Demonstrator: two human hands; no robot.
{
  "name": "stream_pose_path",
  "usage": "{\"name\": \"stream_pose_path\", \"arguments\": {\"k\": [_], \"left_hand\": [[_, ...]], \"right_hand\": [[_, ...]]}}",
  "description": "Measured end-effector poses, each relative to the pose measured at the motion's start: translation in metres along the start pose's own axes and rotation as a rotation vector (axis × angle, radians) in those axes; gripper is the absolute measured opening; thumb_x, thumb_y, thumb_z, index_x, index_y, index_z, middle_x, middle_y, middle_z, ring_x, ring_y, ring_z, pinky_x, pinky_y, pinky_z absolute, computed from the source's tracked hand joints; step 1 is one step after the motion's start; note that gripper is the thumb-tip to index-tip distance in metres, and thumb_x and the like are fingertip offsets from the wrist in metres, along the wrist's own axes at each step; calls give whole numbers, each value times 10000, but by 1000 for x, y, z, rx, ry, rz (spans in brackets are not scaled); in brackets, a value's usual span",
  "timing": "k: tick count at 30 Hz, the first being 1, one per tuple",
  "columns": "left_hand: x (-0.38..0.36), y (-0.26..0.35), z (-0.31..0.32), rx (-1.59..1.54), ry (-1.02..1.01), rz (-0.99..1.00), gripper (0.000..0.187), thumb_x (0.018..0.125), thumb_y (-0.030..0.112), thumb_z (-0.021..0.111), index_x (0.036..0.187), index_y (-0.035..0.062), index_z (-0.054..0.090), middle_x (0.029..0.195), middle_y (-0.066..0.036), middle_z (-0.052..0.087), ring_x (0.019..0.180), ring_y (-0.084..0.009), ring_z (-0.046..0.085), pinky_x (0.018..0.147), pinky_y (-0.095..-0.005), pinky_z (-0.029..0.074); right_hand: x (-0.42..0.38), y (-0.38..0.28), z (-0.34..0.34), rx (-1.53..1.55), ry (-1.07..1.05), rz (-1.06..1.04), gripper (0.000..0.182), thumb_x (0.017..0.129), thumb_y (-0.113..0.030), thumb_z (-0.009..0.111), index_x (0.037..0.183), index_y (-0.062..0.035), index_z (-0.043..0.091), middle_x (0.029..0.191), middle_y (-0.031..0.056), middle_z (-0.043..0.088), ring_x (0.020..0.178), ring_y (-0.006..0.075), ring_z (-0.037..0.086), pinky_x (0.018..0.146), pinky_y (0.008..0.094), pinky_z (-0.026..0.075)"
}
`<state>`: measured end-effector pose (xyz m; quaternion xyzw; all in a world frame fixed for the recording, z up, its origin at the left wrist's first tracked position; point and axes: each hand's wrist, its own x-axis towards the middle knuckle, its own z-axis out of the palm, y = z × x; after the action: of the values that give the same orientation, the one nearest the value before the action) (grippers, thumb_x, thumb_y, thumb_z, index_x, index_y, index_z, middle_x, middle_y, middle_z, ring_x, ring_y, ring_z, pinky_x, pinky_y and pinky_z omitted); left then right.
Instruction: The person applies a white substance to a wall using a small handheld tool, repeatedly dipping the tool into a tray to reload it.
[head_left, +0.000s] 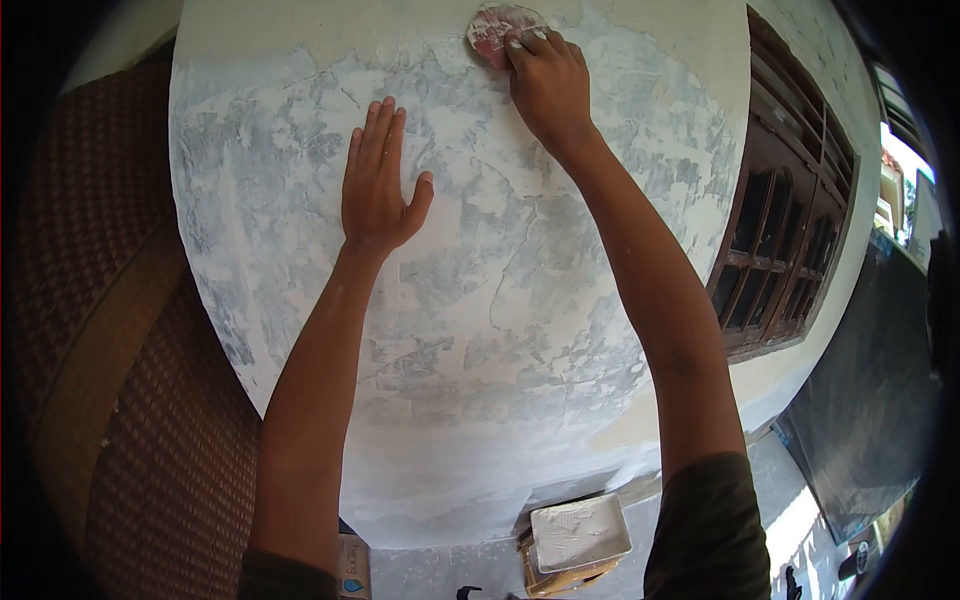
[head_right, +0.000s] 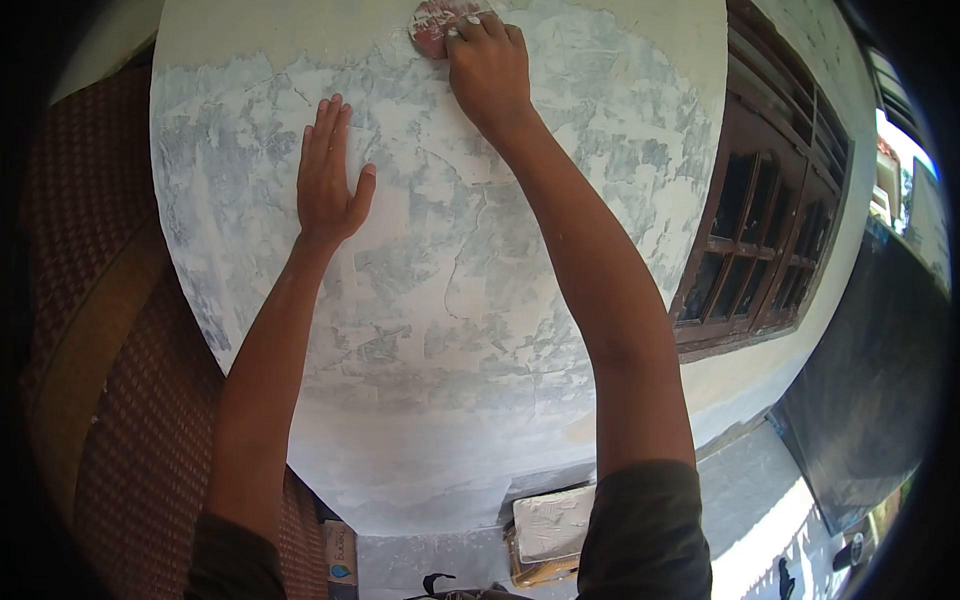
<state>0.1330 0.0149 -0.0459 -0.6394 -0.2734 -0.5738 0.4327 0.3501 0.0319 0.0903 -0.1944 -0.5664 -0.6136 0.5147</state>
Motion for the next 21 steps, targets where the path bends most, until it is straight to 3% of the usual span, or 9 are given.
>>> {"name": "stream_pose_path", "arguments": {"k": [5,8,13,18,21], "left_hand": [[0,-1,0,-2,7,6,673,895,262,489,1489,-18,342,1580,-176,318,1492,-335,246,1196,-515,202],[-1,0,0,-6,13,11,666,901,274,476,1485,-20,351,1576,-179,326,1489,-335,255,1192,-518,210],[-1,-2,1,12,8,10,664,900,275,466,1484,-19,354,1575,-177,330,1487,-333,261,1188,-521,220],[-2,-3,1,5,14,13,665,895,271,467,1484,-17,356,1573,-178,335,1486,-329,267,1188,-519,221],[-2,-3,2,5,25,20,666,888,262,470,1483,-15,357,1573,-177,335,1485,-329,269,1188,-520,222]], "right_hand": [[-39,-25,-20,29,-88,-14,255,777,-64,701,1029,-39,725,937,90,700,936,266,635,826,383,500],[-52,-41,-38,236,-14,18,302,757,-61,738,1058,-49,730,878,82,688,863,264,639,772,384,511],[1,-14,-26,131,145,35,247,760,-57,705,1005,-62,736,802,80,672,792,283,635,717,395,507],[14,11,-2,11,-49,12,199,749,-44,692,946,-55,716,803,91,672,826,293,646,763,415,495],[-19,-1,-12,59,-43,19,219,745,-43,701,963,-56,717,818,90,673,845,287,648,791,415,486]]}}
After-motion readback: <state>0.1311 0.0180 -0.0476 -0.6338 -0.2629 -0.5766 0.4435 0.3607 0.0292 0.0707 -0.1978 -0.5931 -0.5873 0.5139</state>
